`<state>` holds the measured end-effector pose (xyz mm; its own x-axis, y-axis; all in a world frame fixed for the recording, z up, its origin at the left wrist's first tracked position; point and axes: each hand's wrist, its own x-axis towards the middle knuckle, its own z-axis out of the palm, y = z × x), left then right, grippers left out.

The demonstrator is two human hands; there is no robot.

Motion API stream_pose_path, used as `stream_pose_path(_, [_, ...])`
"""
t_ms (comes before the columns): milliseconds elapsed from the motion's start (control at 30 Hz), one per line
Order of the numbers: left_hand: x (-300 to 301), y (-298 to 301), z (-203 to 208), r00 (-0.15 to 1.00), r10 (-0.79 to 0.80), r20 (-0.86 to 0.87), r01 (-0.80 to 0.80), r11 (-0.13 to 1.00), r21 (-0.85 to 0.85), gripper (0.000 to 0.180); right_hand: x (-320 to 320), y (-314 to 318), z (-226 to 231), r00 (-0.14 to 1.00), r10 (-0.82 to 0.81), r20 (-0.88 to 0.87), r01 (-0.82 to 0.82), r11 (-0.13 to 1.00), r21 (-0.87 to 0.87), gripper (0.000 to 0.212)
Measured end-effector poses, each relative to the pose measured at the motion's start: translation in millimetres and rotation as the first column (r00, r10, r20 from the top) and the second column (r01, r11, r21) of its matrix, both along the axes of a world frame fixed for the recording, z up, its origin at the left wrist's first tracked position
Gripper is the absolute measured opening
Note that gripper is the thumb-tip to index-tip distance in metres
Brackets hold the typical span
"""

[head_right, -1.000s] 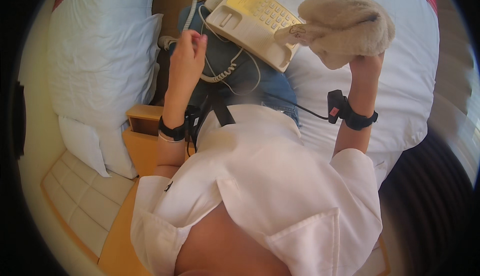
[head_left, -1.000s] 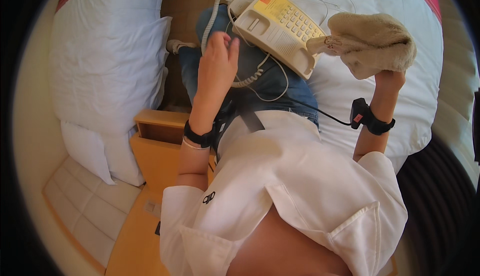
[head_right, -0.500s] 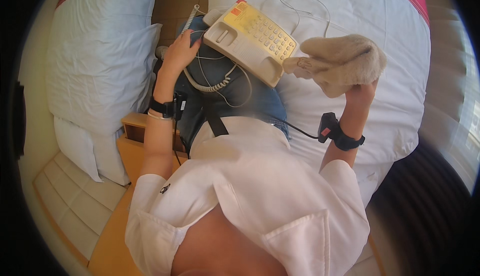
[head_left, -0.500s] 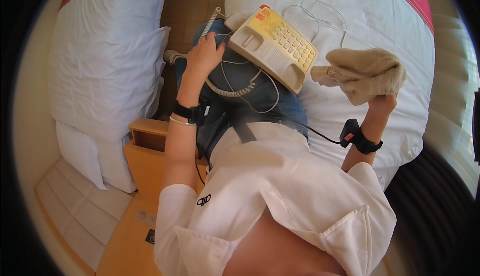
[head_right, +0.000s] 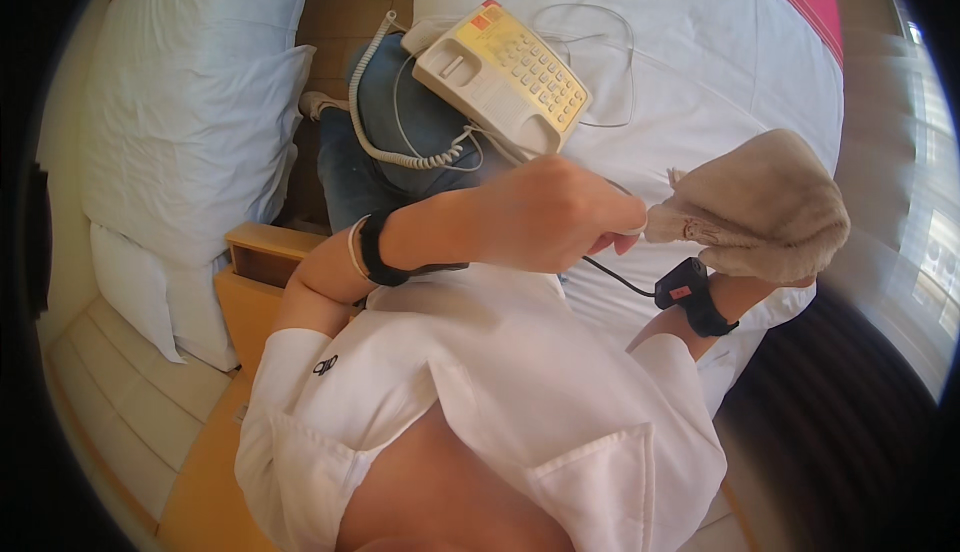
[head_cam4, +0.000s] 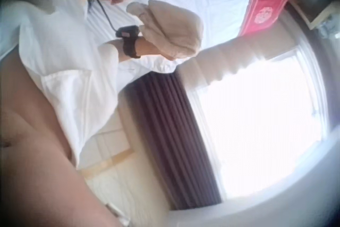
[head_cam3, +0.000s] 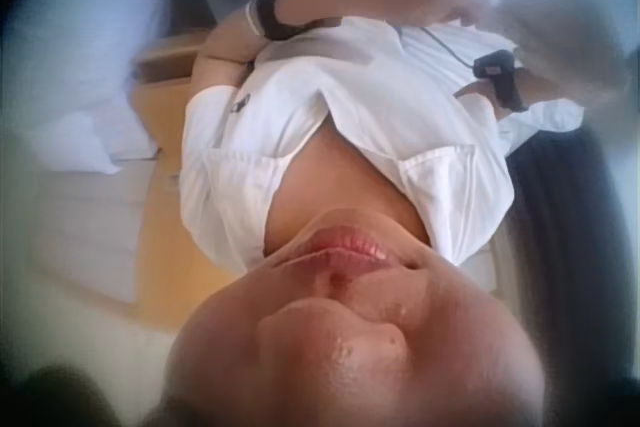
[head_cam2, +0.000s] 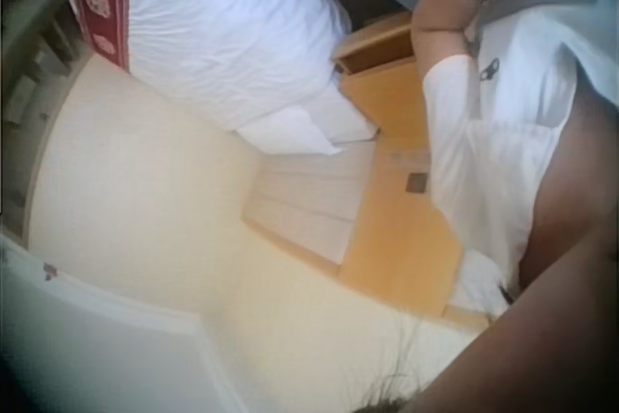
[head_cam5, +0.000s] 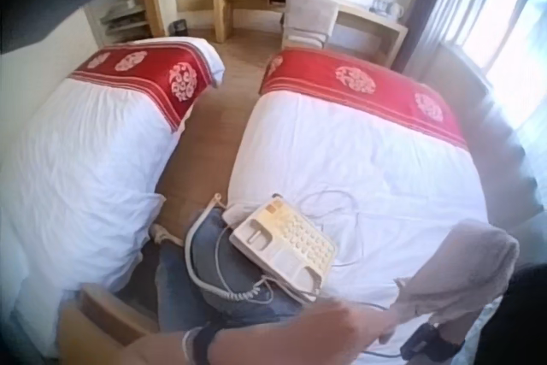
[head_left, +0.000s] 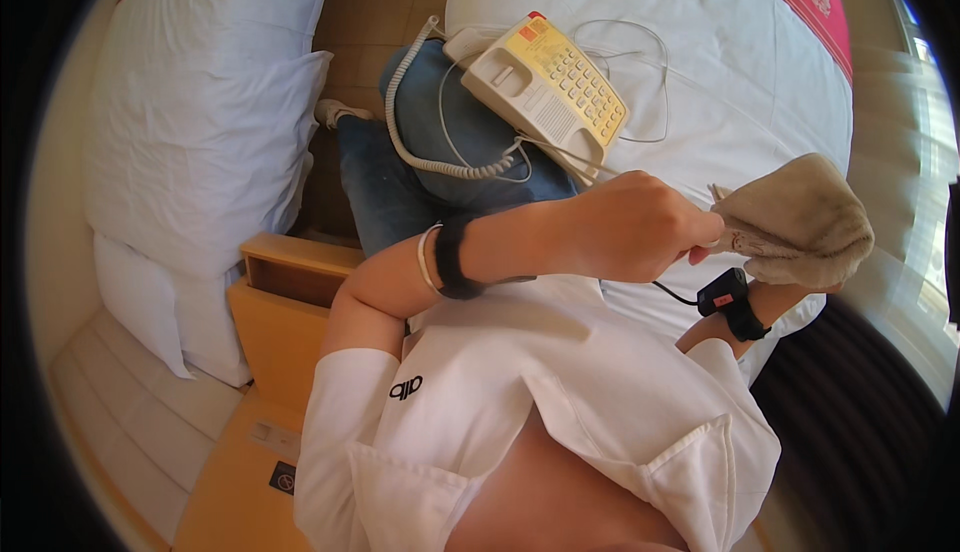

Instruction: The person cleans a beige landline telephone using a cloth. They wipe the handset cord, the base, and the keypad area while sitting on a bed.

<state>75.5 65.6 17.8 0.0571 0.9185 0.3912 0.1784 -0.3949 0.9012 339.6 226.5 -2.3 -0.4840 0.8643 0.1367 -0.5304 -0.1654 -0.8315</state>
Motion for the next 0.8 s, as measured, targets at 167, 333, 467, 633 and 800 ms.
stream_pose_path(167, [-62,-62,42,0.874,-0.063,0.482,0.245,0.914,-0.324,0.021,2,25,2,0.981,-0.153,0.118,0.143,0.986,0.087,0.038])
stream_pose_path(333, [-129,-119,1,0.955,0.257,-0.148,-0.243,0.392,-0.887,0.056,0,43,0,0.924,-0.246,0.292,0.198,0.963,0.184,0.036])
stream_pose_path(467, [-178,-113,-89,0.711,0.331,-0.621,-0.665,0.603,-0.440,0.031,-20,41,20,0.776,-0.259,0.575,-0.009,0.907,0.421,0.034])
stream_pose_path(633, [-216,-48,-228,0.701,0.109,-0.705,-0.624,0.572,-0.532,0.051,-102,4,71,0.304,-0.147,0.941,-0.400,0.877,0.266,0.032])
stream_pose_path(800, [-170,-19,-205,0.701,0.087,-0.708,-0.654,0.475,-0.589,0.027,-170,-13,75,0.377,-0.468,0.799,-0.618,0.515,0.593,0.024])
